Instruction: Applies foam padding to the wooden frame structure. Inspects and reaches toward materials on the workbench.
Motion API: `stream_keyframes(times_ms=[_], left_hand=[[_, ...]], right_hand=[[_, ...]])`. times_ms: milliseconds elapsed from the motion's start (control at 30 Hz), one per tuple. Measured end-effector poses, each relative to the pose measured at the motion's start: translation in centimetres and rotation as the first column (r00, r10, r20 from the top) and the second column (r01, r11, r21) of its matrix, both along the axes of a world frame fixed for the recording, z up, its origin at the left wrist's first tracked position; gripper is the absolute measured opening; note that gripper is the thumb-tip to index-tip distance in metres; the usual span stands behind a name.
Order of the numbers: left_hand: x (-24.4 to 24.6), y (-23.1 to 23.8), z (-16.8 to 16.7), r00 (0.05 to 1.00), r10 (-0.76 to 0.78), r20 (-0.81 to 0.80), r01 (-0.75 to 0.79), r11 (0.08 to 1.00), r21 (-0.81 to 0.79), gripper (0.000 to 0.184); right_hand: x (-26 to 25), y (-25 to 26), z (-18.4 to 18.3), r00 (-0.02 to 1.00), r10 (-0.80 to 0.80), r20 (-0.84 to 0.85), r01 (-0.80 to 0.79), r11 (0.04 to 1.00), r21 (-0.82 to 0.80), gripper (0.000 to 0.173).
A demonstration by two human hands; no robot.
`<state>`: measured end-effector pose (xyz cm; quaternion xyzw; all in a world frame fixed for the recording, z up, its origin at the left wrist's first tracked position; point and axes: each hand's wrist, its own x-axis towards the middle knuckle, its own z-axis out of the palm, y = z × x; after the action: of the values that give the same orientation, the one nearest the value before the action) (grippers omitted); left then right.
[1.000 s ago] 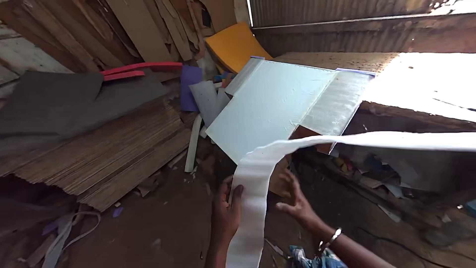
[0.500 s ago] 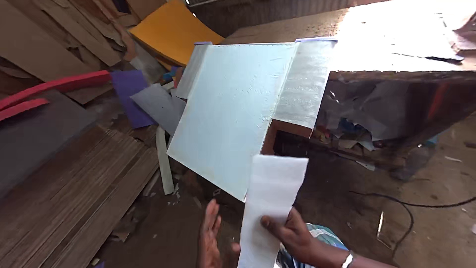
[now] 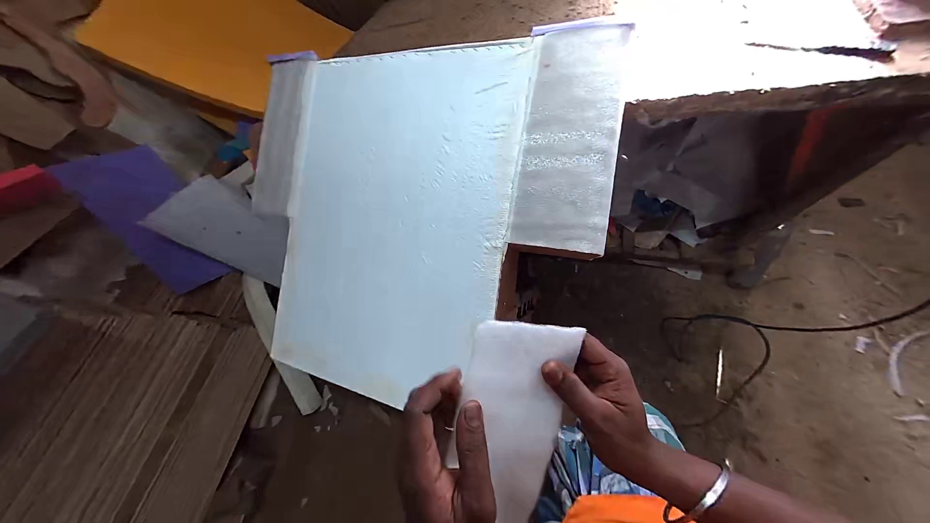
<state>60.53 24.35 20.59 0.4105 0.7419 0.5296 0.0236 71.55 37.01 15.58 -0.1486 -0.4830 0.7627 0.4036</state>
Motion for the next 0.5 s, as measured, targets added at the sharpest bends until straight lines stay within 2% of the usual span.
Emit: stream_keyframes(times_ms=[67,100,233,300,367,433,500], left_hand=[[-0.8,0.8,0.2,0.991,-0.042,0.124,0.045,0.999,-0.015,0.057],[-1.0,1.3,0.5,0.987,-0.048,0.156,0.050,0.999,-0.007,0.057],[-0.8,1.7,3.3,0.988,-0.127,0.090,0.128,0.992,-0.012,0.019],[-1.1,2.9,2.7,0.989,-0.141,0.038,0.142,0.990,-0.011,0.020],[-2.5,5.8,-0.9,0.993,-0.049,-0.106,0.039,0.995,-0.094,0.024],[-4.9,9.0,-6.1,0.966,0.036,-0.257,-0.102,0.963,-0.249,0.028],[-7.0,11.7,-10.4,0.942,0.061,-0.330,-0.194,0.901,-0.387,0.033]], right_hand=[[-0.7,-0.1,-0.1,1.000,-0.003,-0.004,0.002,1.000,-0.005,0.019],[-0.8,-0.1,0.0,1.000,0.001,-0.014,0.000,1.000,0.020,0.019],[-0.4,0.1,1.5,0.997,0.020,-0.069,-0.010,0.990,0.143,0.023],[-0.8,0.5,1.2,0.999,-0.034,-0.001,0.034,0.992,0.124,0.027],[-2.7,1.2,-1.2,0.965,-0.130,0.229,0.130,0.991,0.013,0.028],[-5.2,2.8,-5.3,0.900,-0.112,0.420,0.178,0.977,-0.121,0.029],[-7.5,5.1,-8.7,0.844,-0.071,0.532,0.184,0.969,-0.162,0.036]])
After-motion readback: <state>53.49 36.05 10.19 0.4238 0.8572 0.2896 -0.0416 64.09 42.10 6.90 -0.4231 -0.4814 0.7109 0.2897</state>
